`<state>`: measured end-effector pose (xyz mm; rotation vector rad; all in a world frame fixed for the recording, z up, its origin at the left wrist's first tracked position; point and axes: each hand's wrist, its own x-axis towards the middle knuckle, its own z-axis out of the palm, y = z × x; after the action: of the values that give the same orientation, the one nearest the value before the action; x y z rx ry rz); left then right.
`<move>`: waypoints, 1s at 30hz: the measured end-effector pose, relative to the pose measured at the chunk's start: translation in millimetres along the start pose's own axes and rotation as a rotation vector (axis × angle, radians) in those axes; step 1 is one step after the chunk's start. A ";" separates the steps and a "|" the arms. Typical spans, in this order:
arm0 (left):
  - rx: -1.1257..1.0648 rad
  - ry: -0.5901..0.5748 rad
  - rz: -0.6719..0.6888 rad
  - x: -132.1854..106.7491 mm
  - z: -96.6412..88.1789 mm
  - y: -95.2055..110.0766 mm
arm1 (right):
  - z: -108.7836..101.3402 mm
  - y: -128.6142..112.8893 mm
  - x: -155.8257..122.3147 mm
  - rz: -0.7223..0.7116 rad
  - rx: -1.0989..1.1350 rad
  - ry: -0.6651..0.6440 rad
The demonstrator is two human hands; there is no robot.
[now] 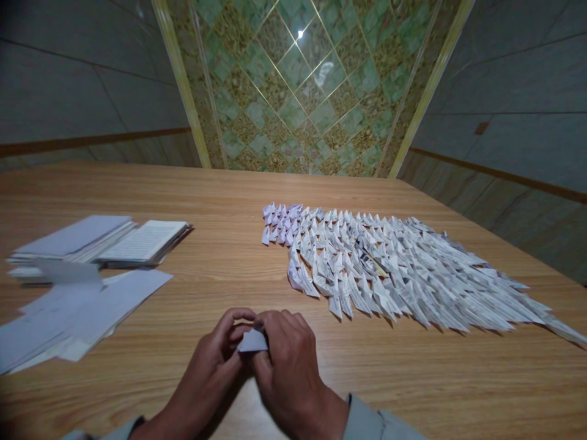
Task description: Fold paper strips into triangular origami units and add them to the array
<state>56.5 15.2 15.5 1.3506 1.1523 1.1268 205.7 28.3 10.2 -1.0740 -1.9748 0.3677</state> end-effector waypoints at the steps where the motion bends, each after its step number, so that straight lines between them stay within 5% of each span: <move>1: -0.007 0.012 -0.005 -0.2 -0.1 0.2 | -0.2 0.4 -0.1 -0.022 -0.025 0.003; 6: 0.003 0.107 0.058 -2.6 -2.0 -1.2 | -2.9 -0.1 0.3 -0.078 -0.075 -0.056; 10: 0.054 0.149 0.101 -0.6 -9.3 -2.6 | -9.9 -2.9 1.1 0.010 0.096 -0.113; 14: 0.176 0.186 0.244 0.0 -17.2 -5.5 | -19.2 -4.3 5.4 0.218 0.390 -0.127; 17: 0.233 0.107 0.321 -3.7 -18.7 -7.3 | -21.7 -3.3 10.0 0.420 0.584 -0.182; 19: 0.259 0.068 0.341 -6.5 -18.0 -7.1 | -21.1 -2.3 11.7 0.436 0.656 -0.222; 25: 0.268 -0.023 0.335 -8.0 -16.7 -8.4 | -19.9 -0.4 11.6 0.441 0.699 -0.178; 30: 0.196 0.056 0.208 -4.8 -17.2 -5.0 | -22.6 4.5 13.2 0.477 0.676 -0.109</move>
<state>38.6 12.7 11.7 1.6295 1.2082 1.2301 222.1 38.6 28.3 -1.0616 -1.4718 1.2672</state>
